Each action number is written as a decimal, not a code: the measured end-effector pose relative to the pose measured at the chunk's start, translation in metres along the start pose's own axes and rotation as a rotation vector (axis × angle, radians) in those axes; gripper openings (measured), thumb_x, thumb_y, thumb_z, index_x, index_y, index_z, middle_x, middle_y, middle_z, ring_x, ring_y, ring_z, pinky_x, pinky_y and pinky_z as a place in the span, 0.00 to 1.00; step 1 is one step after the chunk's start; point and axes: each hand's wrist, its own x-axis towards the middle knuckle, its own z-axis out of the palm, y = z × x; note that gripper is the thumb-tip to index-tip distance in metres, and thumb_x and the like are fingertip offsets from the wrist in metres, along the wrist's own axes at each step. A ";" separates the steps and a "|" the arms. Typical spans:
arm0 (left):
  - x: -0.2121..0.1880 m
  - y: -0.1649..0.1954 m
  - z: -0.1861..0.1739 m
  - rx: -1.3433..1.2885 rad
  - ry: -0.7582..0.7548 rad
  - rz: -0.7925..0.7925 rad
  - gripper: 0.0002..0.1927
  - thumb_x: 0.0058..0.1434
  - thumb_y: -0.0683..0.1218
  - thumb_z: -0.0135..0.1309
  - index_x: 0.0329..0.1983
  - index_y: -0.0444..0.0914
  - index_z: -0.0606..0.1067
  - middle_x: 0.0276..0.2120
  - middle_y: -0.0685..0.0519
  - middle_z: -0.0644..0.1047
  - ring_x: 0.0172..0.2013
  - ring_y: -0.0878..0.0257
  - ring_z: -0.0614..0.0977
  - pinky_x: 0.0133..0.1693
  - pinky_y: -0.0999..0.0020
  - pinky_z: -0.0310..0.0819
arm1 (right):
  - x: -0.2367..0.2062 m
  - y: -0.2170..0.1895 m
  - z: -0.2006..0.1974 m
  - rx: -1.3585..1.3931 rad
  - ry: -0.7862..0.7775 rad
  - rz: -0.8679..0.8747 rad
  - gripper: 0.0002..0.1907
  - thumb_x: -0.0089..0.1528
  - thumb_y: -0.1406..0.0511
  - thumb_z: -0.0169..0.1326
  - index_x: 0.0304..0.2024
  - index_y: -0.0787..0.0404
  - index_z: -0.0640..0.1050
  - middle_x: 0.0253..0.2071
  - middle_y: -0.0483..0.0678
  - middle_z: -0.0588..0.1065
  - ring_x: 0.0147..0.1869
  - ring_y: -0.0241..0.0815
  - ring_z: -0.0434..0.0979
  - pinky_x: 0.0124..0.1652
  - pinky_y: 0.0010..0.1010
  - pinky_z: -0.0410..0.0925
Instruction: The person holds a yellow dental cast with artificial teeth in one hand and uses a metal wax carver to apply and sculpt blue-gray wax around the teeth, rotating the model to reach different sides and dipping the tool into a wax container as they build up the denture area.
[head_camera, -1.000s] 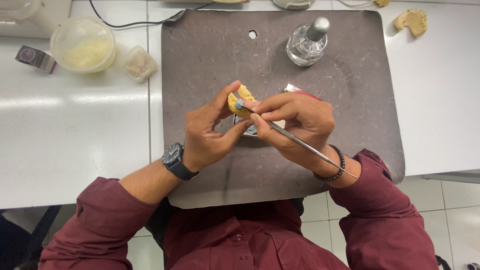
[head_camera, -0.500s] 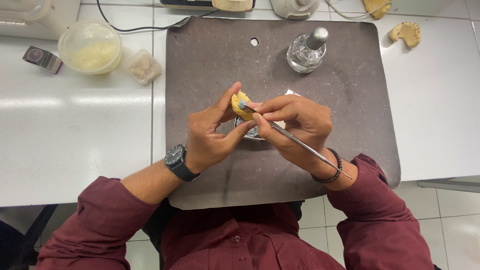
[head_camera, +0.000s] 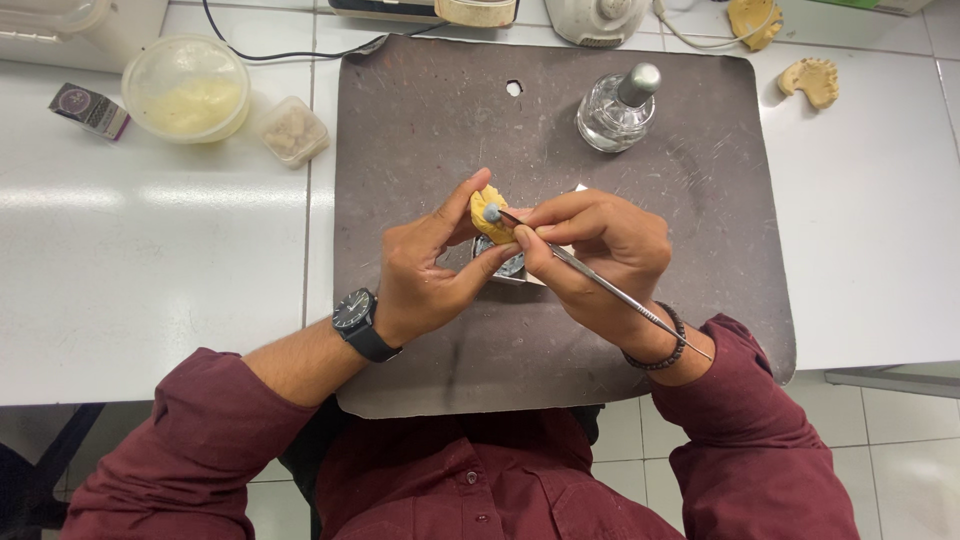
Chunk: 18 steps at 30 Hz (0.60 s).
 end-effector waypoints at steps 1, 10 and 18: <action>0.000 0.000 0.000 0.005 0.001 0.004 0.37 0.64 0.40 0.67 0.73 0.35 0.63 0.54 0.42 0.82 0.55 0.55 0.86 0.58 0.64 0.84 | 0.000 0.000 -0.001 -0.013 -0.006 0.008 0.07 0.63 0.78 0.63 0.36 0.68 0.76 0.44 0.57 0.80 0.49 0.43 0.85 0.41 0.25 0.79; 0.001 0.001 -0.001 0.021 0.006 0.015 0.36 0.64 0.39 0.67 0.73 0.35 0.64 0.54 0.41 0.82 0.56 0.55 0.85 0.59 0.63 0.83 | 0.000 0.001 -0.002 -0.010 -0.025 0.015 0.07 0.63 0.77 0.63 0.37 0.68 0.77 0.45 0.57 0.80 0.49 0.43 0.85 0.43 0.25 0.80; 0.004 0.001 -0.001 -0.003 -0.005 0.039 0.38 0.65 0.39 0.67 0.74 0.37 0.62 0.56 0.42 0.80 0.57 0.55 0.85 0.59 0.63 0.79 | -0.001 -0.002 -0.003 0.098 -0.047 0.012 0.07 0.65 0.78 0.62 0.39 0.69 0.75 0.46 0.57 0.79 0.52 0.44 0.84 0.52 0.30 0.80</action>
